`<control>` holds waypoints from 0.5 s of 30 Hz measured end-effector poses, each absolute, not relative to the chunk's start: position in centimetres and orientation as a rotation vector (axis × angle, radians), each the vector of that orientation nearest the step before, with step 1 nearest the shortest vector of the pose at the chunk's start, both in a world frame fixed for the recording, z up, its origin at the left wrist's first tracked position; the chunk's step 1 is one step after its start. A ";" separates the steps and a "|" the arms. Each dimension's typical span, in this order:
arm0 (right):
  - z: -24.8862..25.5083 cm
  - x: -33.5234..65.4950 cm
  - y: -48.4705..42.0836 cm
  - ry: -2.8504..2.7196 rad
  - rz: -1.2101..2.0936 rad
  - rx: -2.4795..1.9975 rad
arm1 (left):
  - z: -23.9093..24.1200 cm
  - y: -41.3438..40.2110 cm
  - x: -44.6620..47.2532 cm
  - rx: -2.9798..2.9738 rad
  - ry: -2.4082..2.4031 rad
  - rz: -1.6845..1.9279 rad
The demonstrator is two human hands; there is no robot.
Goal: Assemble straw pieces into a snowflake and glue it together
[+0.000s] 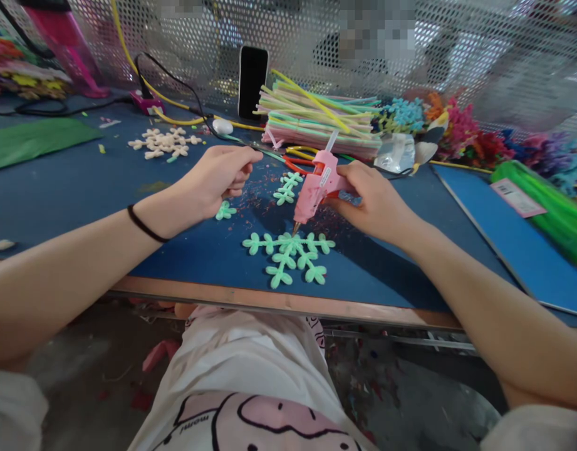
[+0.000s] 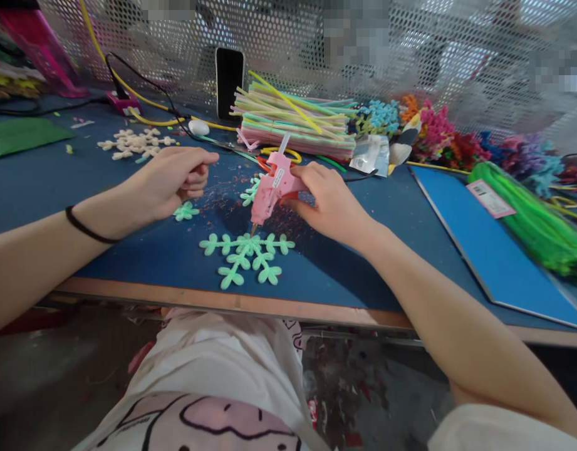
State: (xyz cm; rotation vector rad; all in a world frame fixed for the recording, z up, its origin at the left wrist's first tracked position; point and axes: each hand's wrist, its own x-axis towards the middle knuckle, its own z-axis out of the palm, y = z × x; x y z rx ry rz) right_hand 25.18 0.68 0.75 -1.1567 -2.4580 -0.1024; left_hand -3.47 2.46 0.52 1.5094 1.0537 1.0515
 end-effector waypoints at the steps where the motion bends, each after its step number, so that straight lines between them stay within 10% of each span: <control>1: 0.8 25.1 0.6 -2.461 -0.096 -1.160 | 0.5 2.5 -3.5 1.474 1.058 1.056; 15: 0.4 25.5 1.0 -2.459 -0.105 -1.120 | 0.5 2.3 -3.3 1.371 1.088 1.082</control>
